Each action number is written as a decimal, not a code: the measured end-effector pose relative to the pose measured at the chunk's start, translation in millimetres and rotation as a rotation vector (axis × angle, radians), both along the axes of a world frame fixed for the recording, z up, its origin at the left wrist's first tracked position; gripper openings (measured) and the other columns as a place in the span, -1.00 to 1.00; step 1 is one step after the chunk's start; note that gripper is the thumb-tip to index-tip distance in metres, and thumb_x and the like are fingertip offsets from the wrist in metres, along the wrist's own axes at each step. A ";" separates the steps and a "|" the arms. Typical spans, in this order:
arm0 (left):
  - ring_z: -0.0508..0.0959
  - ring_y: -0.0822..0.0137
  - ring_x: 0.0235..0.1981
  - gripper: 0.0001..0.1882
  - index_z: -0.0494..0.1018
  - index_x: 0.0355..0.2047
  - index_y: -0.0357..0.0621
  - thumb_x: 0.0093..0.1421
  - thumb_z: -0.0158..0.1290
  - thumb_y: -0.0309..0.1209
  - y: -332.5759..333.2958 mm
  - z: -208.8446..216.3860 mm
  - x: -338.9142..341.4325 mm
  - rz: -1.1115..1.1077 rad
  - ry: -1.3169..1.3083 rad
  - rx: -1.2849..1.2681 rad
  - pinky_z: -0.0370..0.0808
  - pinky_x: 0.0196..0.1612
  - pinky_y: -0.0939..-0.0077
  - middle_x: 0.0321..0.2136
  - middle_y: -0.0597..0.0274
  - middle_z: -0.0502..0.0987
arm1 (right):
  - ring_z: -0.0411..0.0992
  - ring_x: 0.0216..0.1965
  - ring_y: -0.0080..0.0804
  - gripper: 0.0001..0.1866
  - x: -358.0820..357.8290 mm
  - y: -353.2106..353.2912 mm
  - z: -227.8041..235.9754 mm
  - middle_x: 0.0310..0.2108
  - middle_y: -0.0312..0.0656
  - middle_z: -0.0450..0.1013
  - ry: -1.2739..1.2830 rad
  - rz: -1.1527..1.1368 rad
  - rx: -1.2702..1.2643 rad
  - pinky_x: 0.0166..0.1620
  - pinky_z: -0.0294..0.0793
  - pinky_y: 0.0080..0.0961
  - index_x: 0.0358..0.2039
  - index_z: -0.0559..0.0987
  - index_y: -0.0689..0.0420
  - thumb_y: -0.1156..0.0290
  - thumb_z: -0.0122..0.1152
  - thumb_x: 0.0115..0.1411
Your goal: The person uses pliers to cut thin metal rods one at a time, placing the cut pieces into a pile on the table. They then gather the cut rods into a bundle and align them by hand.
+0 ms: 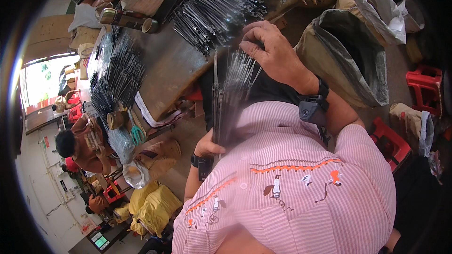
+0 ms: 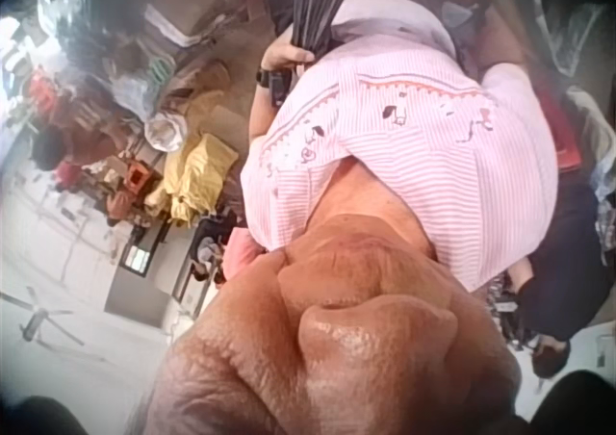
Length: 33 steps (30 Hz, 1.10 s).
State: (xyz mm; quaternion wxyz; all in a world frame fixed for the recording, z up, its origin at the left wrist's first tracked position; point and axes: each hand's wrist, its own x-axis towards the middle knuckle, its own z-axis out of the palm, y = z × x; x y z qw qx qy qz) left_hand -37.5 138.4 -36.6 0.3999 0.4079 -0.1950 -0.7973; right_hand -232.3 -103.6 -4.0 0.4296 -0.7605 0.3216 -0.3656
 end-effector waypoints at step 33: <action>0.43 0.38 -0.58 -0.23 0.30 0.02 -0.38 -0.25 0.30 -0.38 1.3 -19.3 7.8 -0.052 0.180 0.048 0.33 -0.53 0.56 -0.41 0.12 0.48 | -0.12 0.42 -0.19 0.05 25.3 -31.5 -10.9 0.41 -0.06 -0.12 -0.084 0.827 0.635 0.41 -0.26 -0.24 0.39 -0.10 0.18 -0.46 -0.75 0.17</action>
